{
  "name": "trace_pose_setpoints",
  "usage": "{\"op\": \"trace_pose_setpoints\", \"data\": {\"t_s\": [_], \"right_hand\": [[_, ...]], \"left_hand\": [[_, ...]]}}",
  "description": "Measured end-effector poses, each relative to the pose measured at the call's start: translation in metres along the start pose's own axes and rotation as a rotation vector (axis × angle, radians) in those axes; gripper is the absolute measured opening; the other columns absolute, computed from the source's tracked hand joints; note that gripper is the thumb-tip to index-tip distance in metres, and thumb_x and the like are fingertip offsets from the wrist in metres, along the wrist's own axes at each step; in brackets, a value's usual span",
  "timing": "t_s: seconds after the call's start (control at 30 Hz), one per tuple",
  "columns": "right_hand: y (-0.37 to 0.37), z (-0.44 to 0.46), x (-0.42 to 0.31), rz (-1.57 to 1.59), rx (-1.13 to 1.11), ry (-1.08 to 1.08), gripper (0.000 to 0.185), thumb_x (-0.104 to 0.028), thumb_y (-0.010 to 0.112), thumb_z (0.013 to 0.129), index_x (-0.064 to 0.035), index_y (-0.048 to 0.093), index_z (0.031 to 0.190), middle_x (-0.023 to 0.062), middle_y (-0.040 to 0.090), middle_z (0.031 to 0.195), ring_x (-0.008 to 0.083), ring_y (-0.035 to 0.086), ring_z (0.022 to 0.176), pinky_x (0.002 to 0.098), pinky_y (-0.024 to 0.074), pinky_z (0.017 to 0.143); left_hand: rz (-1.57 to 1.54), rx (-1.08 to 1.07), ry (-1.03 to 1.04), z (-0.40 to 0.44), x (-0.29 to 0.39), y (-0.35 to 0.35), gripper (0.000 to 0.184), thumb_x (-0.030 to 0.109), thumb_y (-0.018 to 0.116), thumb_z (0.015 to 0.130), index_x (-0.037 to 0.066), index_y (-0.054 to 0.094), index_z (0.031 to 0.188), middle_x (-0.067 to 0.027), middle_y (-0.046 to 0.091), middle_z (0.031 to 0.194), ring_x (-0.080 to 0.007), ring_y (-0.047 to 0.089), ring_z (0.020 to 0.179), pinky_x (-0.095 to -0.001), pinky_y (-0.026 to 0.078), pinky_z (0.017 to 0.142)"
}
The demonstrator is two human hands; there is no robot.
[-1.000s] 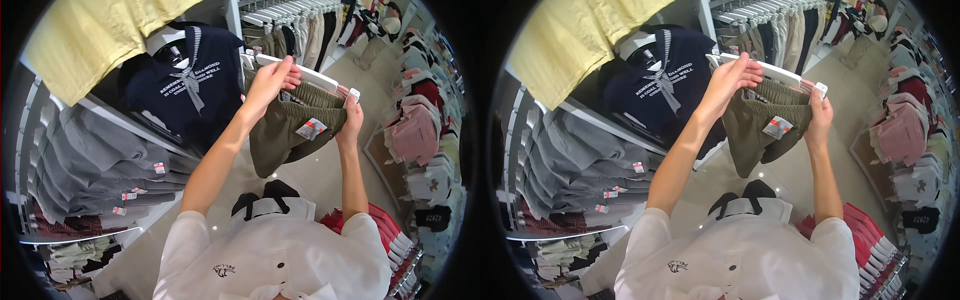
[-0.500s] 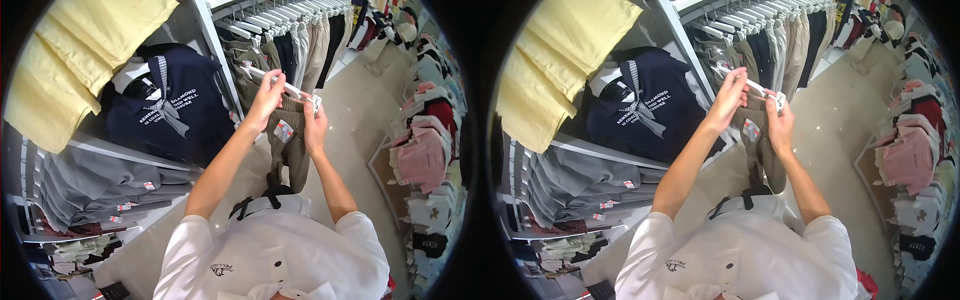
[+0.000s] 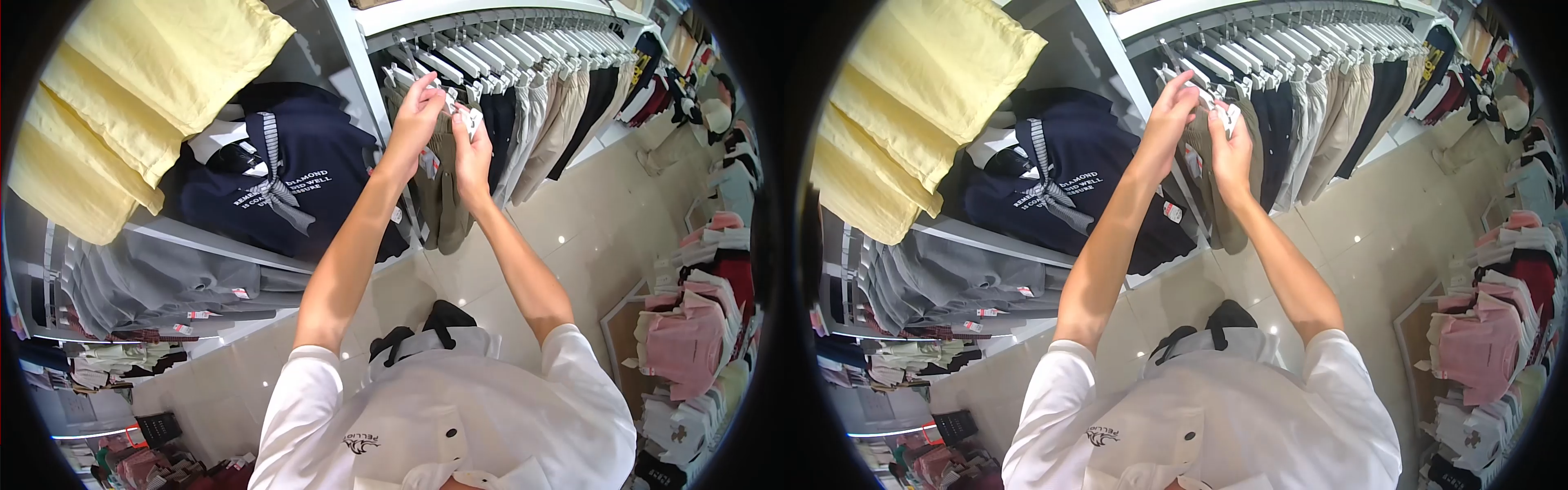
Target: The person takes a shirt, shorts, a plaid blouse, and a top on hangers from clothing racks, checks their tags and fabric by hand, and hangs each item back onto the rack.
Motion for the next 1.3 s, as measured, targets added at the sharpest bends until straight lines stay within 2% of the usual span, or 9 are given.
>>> {"op": "trace_pose_setpoints", "data": {"t_s": [0.1, 0.13, 0.33, 0.43, 0.53, 0.9, 1.0, 1.2, 1.3], "right_hand": [[0.016, 0.022, 0.011, -0.01, -0.039, -0.042, 0.037, -0.026, 0.057, 0.102, 0.0004, 0.059, 0.127, 0.0061, 0.064, 0.117, 0.0118, 0.056, 0.107, 0.027, 0.0429, 0.095], [0.02, 0.029, 0.014, -0.013, -0.034, -0.055, 0.037, -0.027, 0.057, 0.102, 0.0006, 0.059, 0.127, 0.0061, 0.066, 0.116, 0.0123, 0.057, 0.107, 0.0274, 0.0429, 0.096], [0.055, 0.058, 0.027, 0.097, -0.055, -0.106, 0.034, -0.026, 0.056, 0.103, 0.0009, 0.06, 0.123, 0.0065, 0.07, 0.112, 0.0114, 0.059, 0.102, 0.028, 0.0435, 0.096], [0.062, 0.066, 0.049, 0.009, -0.062, -0.109, 0.033, -0.027, 0.056, 0.103, 0.0005, 0.061, 0.121, 0.007, 0.07, 0.113, 0.0126, 0.06, 0.104, 0.0285, 0.0439, 0.095], [0.063, 0.062, 0.059, -0.178, -0.052, -0.162, 0.035, -0.028, 0.057, 0.102, 0.0008, 0.065, 0.121, 0.0059, 0.068, 0.115, 0.0123, 0.059, 0.104, 0.0282, 0.0438, 0.096], [0.031, 0.062, 0.135, -0.253, -0.062, -0.109, 0.043, -0.031, 0.062, 0.1, 0.0056, 0.063, 0.124, 0.014, 0.065, 0.126, 0.0182, 0.06, 0.112, 0.0326, 0.0433, 0.099], [0.025, 0.048, 0.138, -0.383, -0.039, -0.048, 0.046, -0.032, 0.066, 0.097, 0.0059, 0.062, 0.123, 0.0128, 0.065, 0.119, 0.0192, 0.058, 0.105, 0.033, 0.0435, 0.098], [0.015, -0.061, 0.159, -0.552, 0.117, -0.187, 0.055, -0.03, 0.064, 0.098, 0.0066, 0.048, 0.136, 0.0236, 0.055, 0.136, 0.0318, 0.056, 0.125, 0.0412, 0.0449, 0.107], [0.023, -0.164, 0.184, -0.714, 0.147, 0.046, 0.051, -0.024, 0.062, 0.098, 0.0029, 0.047, 0.139, 0.0226, 0.054, 0.136, 0.0331, 0.056, 0.121, 0.0405, 0.0453, 0.104]], "left_hand": [[0.068, 0.087, -0.005, -0.023, -0.004, -0.01, 0.048, 0.023, 0.056, 0.101, 0.008, 0.045, 0.145, -0.0142, 0.045, 0.148, -0.0239, 0.045, 0.136, -0.0315, 0.037, 0.107], [0.03, 0.092, 0.03, -0.037, -0.01, -0.014, 0.046, 0.019, 0.057, 0.101, 0.006, 0.046, 0.144, -0.0124, 0.048, 0.146, -0.0225, 0.047, 0.133, -0.0319, 0.035, 0.11], [0.103, 0.162, -0.188, -0.149, -0.09, -0.074, 0.037, 0.02, 0.056, 0.102, 0.004, 0.054, 0.136, -0.0092, 0.062, 0.127, -0.0174, 0.056, 0.123, -0.0308, 0.041, 0.104], [0.13, 0.22, -0.378, -0.223, -0.134, -0.114, 0.032, 0.018, 0.053, 0.103, 0.004, 0.058, 0.131, -0.0076, 0.064, 0.122, -0.0153, 0.06, 0.112, -0.031, 0.046, 0.099], [0.073, 0.323, -0.358, -0.301, -0.164, -0.148, 0.027, 0.016, 0.053, 0.102, 0.002, 0.061, 0.124, -0.0047, 0.068, 0.108, -0.0131, 0.061, 0.1, -0.0272, 0.046, 0.092], [-0.095, 0.821, -0.563, -0.527, -0.204, -0.218, 0.028, 0.019, 0.05, 0.102, 0.006, 0.062, 0.124, -0.0046, 0.068, 0.106, -0.0134, 0.063, 0.096, -0.0293, 0.05, 0.086], [-0.104, 0.923, -0.563, -0.585, -0.227, -0.226, 0.031, 0.022, 0.047, 0.102, 0.004, 0.063, 0.122, -0.0079, 0.07, 0.102, -0.015, 0.065, 0.09, -0.0298, 0.051, 0.081], [-0.114, 0.966, -0.698, -0.689, -0.279, -0.232, 0.031, 0.021, 0.051, 0.098, 0.002, 0.063, 0.119, -0.0097, 0.07, 0.098, -0.0177, 0.066, 0.086, -0.0332, 0.054, 0.08], [-0.014, 0.913, -0.712, -0.725, -0.293, -0.241, 0.03, 0.021, 0.052, 0.098, 0.002, 0.064, 0.118, -0.0094, 0.07, 0.097, -0.0176, 0.066, 0.084, -0.0329, 0.054, 0.079]]}}
Point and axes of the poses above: each hand's wrist, its own z-axis towards the middle knuckle, its own y-axis out of the palm, x = y × z, the point moved 5 cm from there along z, towards the middle knuckle
